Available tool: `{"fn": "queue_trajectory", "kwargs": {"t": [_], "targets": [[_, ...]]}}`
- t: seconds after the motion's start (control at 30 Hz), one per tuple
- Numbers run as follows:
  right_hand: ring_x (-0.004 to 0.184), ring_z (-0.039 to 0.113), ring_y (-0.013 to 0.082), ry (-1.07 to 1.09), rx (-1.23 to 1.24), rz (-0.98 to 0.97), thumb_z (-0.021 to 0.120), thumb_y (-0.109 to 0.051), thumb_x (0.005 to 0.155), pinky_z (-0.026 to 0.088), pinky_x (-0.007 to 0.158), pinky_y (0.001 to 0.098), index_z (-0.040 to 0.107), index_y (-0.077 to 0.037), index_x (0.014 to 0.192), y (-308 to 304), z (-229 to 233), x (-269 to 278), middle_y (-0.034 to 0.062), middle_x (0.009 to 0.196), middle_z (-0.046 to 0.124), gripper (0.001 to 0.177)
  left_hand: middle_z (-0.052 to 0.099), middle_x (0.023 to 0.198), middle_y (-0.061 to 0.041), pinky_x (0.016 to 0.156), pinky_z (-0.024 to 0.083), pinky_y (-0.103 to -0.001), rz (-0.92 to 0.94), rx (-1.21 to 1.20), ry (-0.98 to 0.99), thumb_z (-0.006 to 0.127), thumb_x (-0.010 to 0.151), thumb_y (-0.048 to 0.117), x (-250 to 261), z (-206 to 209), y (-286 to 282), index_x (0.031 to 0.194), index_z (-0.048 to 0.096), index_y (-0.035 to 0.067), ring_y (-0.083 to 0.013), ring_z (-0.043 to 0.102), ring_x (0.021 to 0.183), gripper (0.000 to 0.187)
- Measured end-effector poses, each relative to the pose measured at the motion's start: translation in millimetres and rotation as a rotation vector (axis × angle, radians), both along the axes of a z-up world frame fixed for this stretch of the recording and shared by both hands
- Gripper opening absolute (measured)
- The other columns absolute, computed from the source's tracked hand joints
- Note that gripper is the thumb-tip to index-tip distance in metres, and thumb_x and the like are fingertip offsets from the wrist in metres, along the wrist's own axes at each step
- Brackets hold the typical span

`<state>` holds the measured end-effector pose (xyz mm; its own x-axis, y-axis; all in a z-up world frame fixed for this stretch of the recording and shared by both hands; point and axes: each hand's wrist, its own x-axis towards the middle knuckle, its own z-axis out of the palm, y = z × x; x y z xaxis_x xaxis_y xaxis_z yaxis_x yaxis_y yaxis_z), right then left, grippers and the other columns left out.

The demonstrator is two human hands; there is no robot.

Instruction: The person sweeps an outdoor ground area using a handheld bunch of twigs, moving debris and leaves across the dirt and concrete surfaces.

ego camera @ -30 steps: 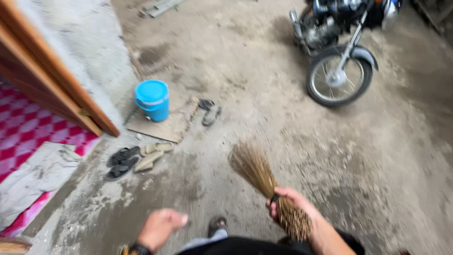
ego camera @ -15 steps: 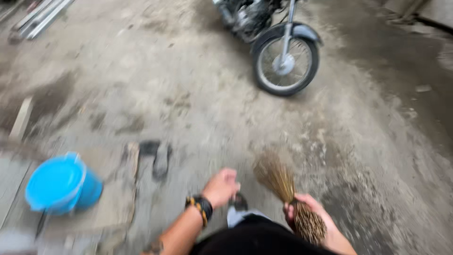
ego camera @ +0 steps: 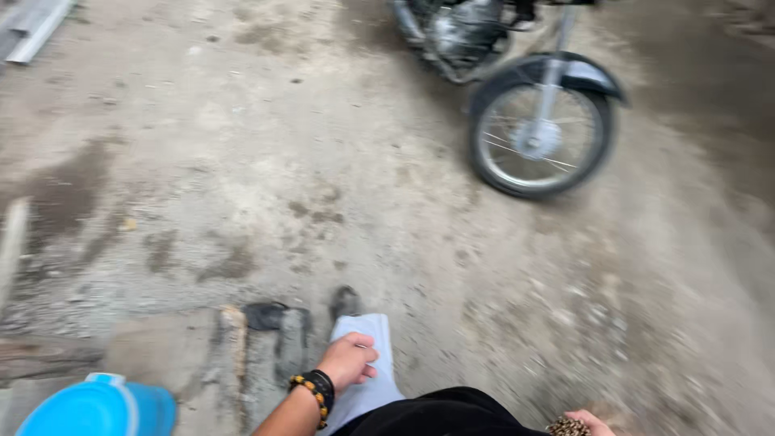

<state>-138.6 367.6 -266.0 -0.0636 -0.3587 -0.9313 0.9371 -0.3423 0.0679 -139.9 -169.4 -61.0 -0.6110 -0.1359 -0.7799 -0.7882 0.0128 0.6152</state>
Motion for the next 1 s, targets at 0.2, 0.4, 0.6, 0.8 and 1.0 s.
{"fn": "queue_trajectory", "kwargs": {"t": [0.2, 0.4, 0.6, 0.8, 1.0], "targets": [[0.073, 0.069, 0.0292, 0.469, -0.178, -0.054, 0.064, -0.028, 0.098, 0.062, 0.063, 0.0466, 0.065, -0.009, 0.084, -337.7, -10.2, -242.0, 0.0108, 0.077, 0.069, 0.024, 0.070, 0.087, -0.004, 0.054, 0.048, -0.032, -0.023, -0.160, 0.036, 0.066, 0.089, 0.014, -124.7, -10.6, -162.0, 0.106, 0.069, 0.009, -0.0133, 0.067, 0.064, 0.019], [0.073, 0.071, 0.0286, 0.395, -0.448, 0.158, 0.074, -0.028, 0.087, 0.062, 0.067, 0.0405, 0.062, -0.006, 0.095, -573.1, 102.1, -459.3, 0.0143, 0.084, 0.072, 0.027, 0.071, 0.084, -0.003, 0.057, 0.053, -0.030, -0.050, -0.265, 0.037, 0.068, 0.086, 0.011, -263.0, -6.9, -268.6, 0.101, 0.068, 0.007, -0.0137, 0.069, 0.064, 0.016], [0.055, 0.066, 0.0164, 0.795, -0.231, 0.128, 0.063, -0.038, 0.090, 0.054, 0.048, 0.0273, 0.064, 0.000, 0.088, -448.9, 196.4, -447.9, 0.0083, 0.066, 0.068, 0.038, 0.072, 0.090, -0.003, 0.057, 0.052, -0.032, -0.117, -0.151, -0.052, 0.068, 0.087, 0.013, -380.4, -26.5, -236.5, 0.106, 0.067, 0.013, -0.0161, 0.069, 0.066, 0.020], [0.057, 0.061, 0.0215, 0.064, 0.269, -0.190, 0.066, -0.037, 0.087, 0.052, 0.052, 0.0342, 0.063, -0.001, 0.089, -272.2, 166.9, -397.0, 0.0101, 0.068, 0.061, 0.036, 0.074, 0.090, -0.008, 0.057, 0.052, -0.033, -0.295, -0.127, -0.042, 0.069, 0.087, 0.012, -516.8, -82.5, -228.6, 0.107, 0.070, 0.006, -0.0177, 0.070, 0.066, 0.021], [0.066, 0.064, 0.0244, 0.030, 0.439, -0.158, 0.068, -0.034, 0.086, 0.055, 0.058, 0.0381, 0.065, -0.008, 0.089, -268.4, 124.0, -537.8, 0.0106, 0.076, 0.064, 0.026, 0.075, 0.090, -0.007, 0.065, 0.057, -0.031, -0.211, -0.071, 0.118, 0.074, 0.085, 0.016, -627.2, -77.6, -248.2, 0.114, 0.068, 0.001, -0.0172, 0.072, 0.071, 0.033]]}}
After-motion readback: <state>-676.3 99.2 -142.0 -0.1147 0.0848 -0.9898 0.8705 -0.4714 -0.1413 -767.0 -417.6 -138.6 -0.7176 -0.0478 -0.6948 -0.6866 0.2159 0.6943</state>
